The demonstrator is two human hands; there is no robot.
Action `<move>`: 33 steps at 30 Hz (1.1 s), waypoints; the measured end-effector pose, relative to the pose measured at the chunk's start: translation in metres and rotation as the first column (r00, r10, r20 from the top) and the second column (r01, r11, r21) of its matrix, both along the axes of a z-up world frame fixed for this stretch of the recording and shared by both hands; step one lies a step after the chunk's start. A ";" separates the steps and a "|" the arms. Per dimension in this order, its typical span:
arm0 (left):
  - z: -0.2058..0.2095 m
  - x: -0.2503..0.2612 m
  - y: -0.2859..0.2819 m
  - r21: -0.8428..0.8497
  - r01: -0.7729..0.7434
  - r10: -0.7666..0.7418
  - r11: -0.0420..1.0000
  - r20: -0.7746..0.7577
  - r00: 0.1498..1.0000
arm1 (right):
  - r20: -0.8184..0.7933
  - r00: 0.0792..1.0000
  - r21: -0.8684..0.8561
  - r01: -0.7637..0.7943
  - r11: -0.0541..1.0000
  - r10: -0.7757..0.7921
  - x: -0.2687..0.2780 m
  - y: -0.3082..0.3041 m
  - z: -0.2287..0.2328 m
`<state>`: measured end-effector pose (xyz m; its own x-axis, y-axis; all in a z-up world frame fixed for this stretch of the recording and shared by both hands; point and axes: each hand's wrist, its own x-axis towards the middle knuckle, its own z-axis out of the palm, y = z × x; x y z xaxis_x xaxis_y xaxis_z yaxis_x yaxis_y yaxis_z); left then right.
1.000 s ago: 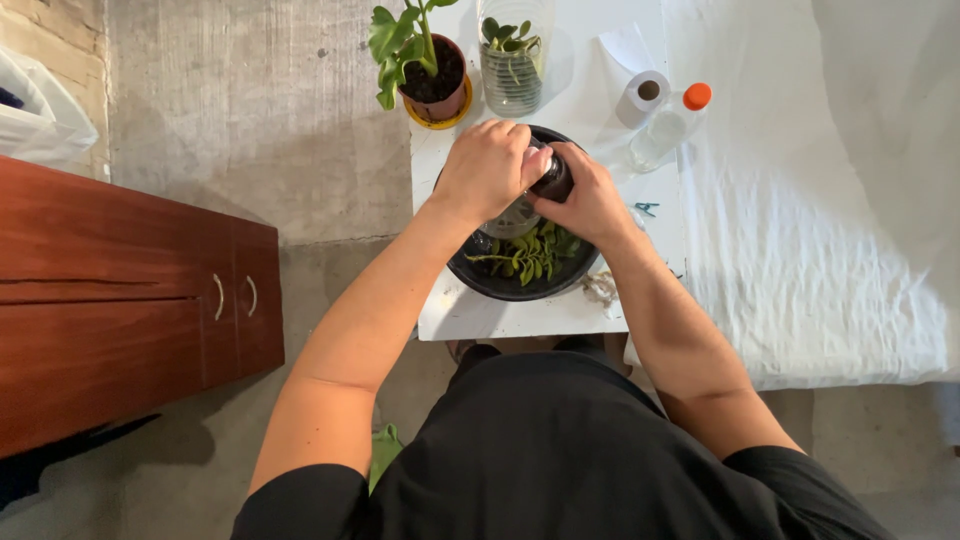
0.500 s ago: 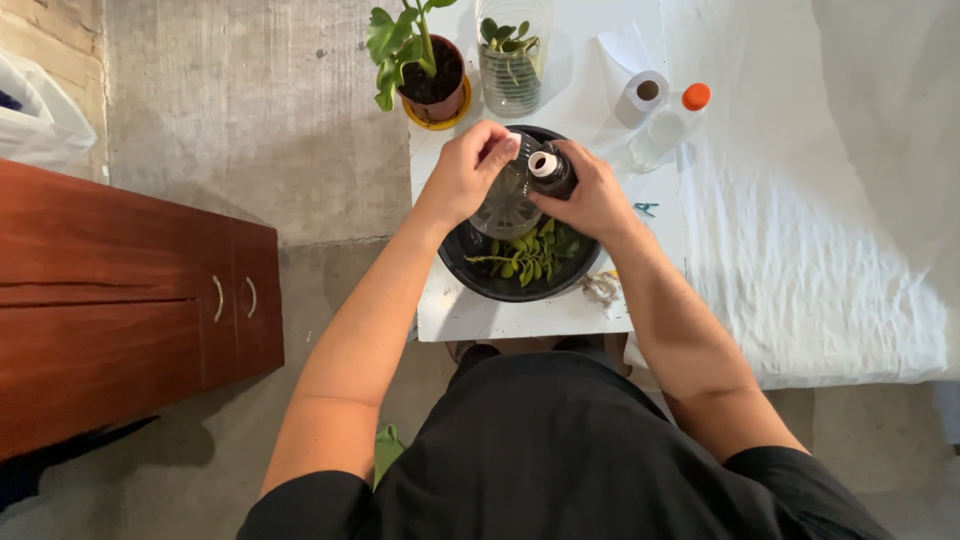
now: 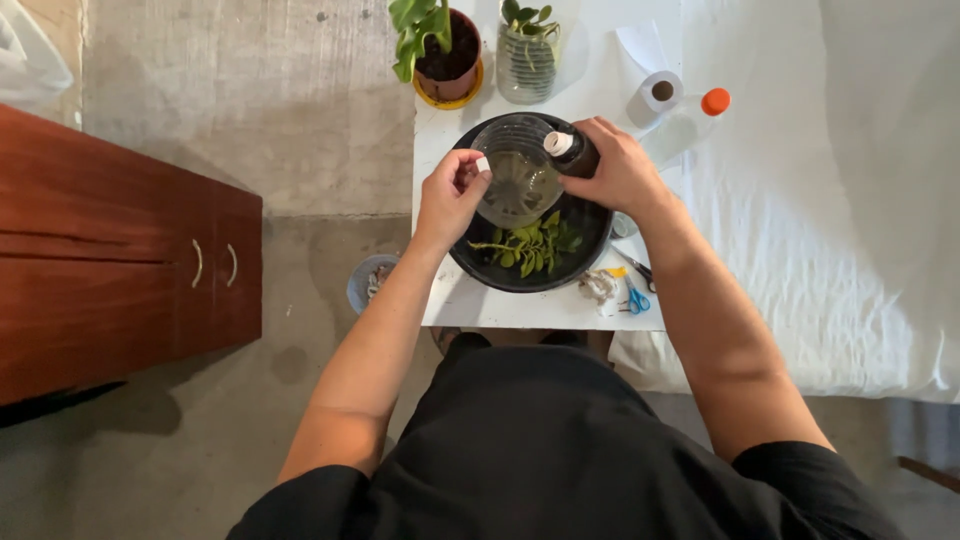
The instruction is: The person prepares a solution in a plastic container by adding water and a dark liquid, then places a plant cutting into it. They spray the cutting with a spray bottle, trim the stem with scissors, and wipe the leaves with a cloth.
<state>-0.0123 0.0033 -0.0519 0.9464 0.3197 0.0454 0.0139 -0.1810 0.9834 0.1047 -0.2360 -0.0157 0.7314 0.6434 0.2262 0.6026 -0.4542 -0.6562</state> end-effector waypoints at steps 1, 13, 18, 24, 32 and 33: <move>-0.007 0.000 0.000 -0.004 -0.007 0.007 1.000 -0.001 1.000 | -0.001 1.000 -0.004 -0.007 1.000 0.007 0.002 0.000 -0.001; -0.026 -0.001 -0.004 -0.124 -0.059 0.060 0.991 0.003 0.998 | -0.047 0.999 -0.178 -0.007 0.984 -0.001 0.009 0.005 0.007; -0.027 -0.001 -0.001 -0.139 -0.040 0.040 0.990 -0.003 0.999 | -0.044 0.999 -0.251 -0.001 0.968 -0.011 0.013 0.005 0.005; -0.029 0.001 0.001 -0.171 -0.023 0.028 0.985 0.023 0.999 | -0.057 0.998 -0.300 -0.010 0.954 -0.008 0.012 0.006 0.008; -0.030 0.002 0.001 -0.192 -0.011 0.018 0.981 0.031 0.999 | -0.060 0.998 -0.362 -0.016 0.932 -0.007 0.016 0.005 0.004; -0.033 0.003 0.001 -0.205 -0.004 0.013 0.979 0.043 0.999 | -0.063 0.998 -0.379 -0.016 0.925 -0.008 0.018 0.004 0.001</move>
